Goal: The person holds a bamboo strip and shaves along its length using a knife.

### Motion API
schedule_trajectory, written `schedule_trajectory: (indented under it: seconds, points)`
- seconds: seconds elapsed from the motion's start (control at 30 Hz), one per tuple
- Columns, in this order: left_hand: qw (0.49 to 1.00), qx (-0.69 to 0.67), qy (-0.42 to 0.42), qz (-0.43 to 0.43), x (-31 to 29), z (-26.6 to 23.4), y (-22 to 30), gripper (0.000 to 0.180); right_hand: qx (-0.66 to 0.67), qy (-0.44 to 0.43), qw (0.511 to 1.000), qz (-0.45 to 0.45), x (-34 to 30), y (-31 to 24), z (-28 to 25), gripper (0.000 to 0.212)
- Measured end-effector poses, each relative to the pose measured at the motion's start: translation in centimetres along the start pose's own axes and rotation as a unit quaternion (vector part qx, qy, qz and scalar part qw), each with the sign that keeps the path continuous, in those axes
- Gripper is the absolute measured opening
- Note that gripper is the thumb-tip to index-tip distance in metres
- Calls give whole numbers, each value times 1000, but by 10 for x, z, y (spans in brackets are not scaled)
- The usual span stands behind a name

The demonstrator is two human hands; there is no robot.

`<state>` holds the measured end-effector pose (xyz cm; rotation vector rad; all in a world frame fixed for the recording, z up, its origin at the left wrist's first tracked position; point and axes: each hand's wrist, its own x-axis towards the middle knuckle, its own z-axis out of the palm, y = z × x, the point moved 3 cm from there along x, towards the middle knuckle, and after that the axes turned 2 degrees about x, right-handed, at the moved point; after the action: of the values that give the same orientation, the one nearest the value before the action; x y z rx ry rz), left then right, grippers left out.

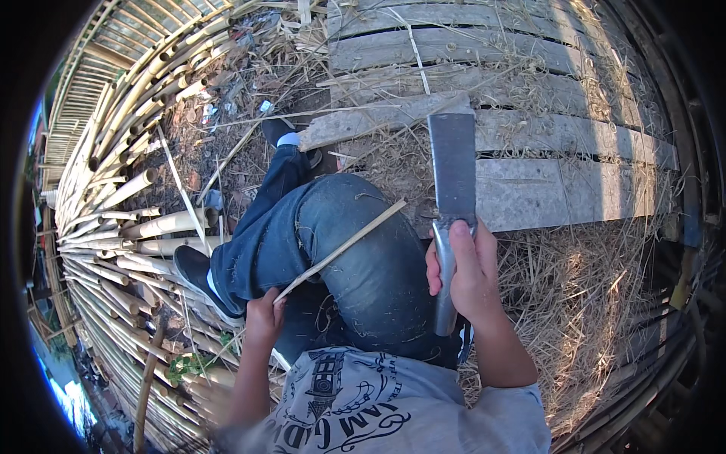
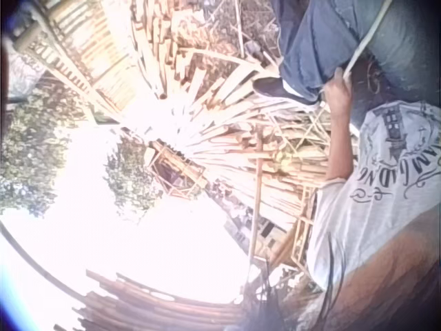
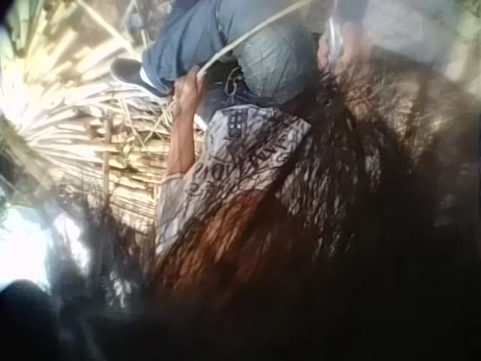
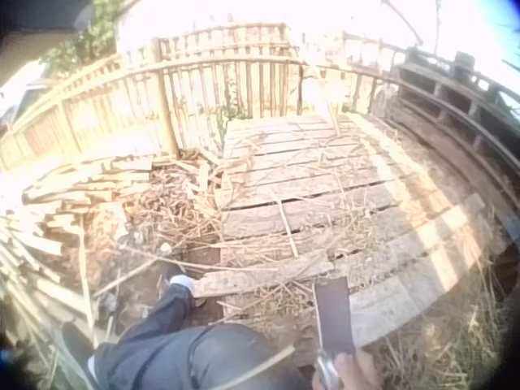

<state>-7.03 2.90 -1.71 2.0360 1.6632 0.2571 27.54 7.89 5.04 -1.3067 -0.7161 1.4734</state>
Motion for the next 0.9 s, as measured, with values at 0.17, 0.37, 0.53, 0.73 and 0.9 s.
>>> schedule_trajectory:
  seconds: [0.17,0.37,0.53,0.73,0.9]
  points:
    - [1000,-13,5,-1,-2,0,-3,22,-67,-60,994,59,-5,8,3,37]
    - [1000,-1,5,1,2,-2,1,22,-16,-14,1000,16,-4,10,3,41]
    - [1000,-15,4,2,2,1,-4,20,-39,-66,995,57,-3,6,10,38]
    - [1000,-3,-3,3,13,-3,15,21,28,-7,999,23,-5,12,8,40]
    - [999,-38,0,-10,13,-5,15,19,-128,-29,991,2,0,0,2,40]
